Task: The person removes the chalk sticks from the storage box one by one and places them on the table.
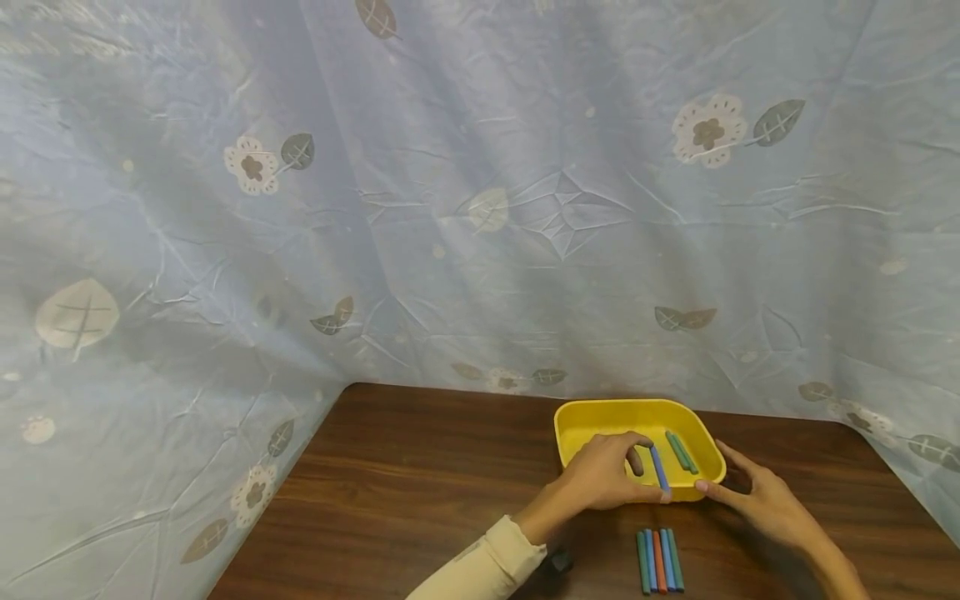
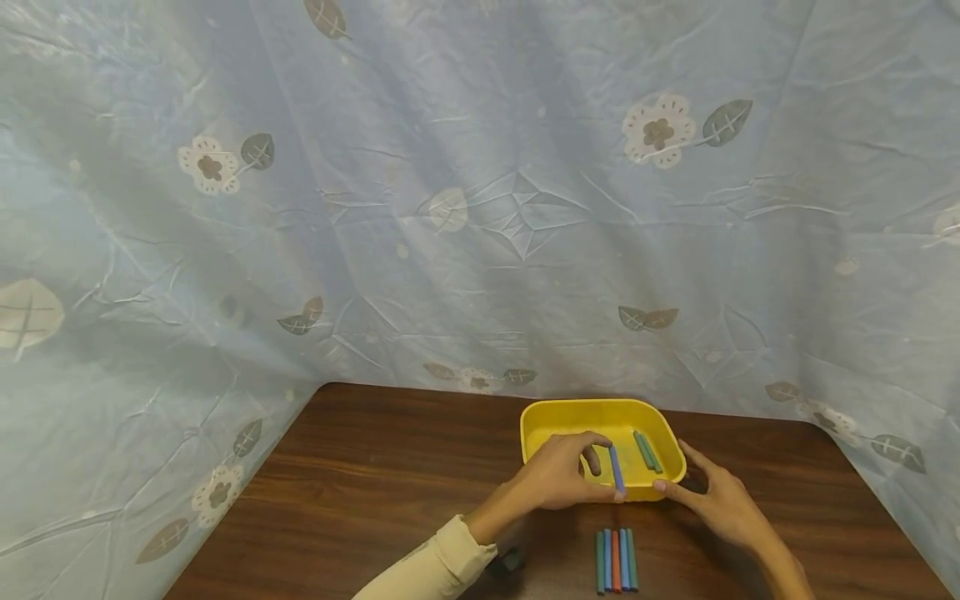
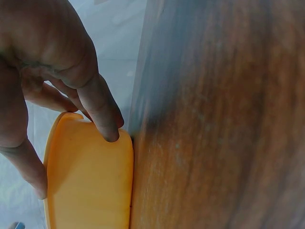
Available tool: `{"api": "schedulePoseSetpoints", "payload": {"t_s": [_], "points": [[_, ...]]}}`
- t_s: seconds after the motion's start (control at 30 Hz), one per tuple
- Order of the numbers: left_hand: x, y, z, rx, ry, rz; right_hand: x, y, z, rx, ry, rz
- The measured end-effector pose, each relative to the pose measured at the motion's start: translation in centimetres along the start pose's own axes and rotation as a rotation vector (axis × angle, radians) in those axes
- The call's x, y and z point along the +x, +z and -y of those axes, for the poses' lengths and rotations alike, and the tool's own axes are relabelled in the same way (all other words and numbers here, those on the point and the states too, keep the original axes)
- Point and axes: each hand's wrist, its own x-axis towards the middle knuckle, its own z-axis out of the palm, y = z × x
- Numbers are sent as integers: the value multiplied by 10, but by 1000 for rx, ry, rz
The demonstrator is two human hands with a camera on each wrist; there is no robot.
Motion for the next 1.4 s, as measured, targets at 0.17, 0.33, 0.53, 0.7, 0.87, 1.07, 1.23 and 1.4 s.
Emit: {"api": "schedulePoseSetpoints", "payload": {"t_s": [0.17, 0.33, 0.53, 0.7, 0.87, 1.07, 1.23, 1.4], "points": [[-14, -3, 0, -22, 30, -2, -1, 0, 0, -1, -6, -7], [-27, -3, 2, -33, 53, 25, 0, 0, 0, -2, -5, 0], [-43, -1, 3, -13, 71, 57, 1, 1, 0, 2, 9, 18], [-54, 3, 6, 0, 54, 98, 1, 1, 0, 6, 6, 15], [-61, 7, 9, 11, 50, 130, 0, 2, -1, 3, -2, -1], [-66, 15, 13, 22, 30, 164, 0, 1, -2, -10, 3, 1], [-67, 22, 15, 21, 18, 185, -1, 2, -1, -13, -9, -5], [-66, 27, 18, 37, -1, 206, 0, 1, -1, -19, -5, -4]]}}
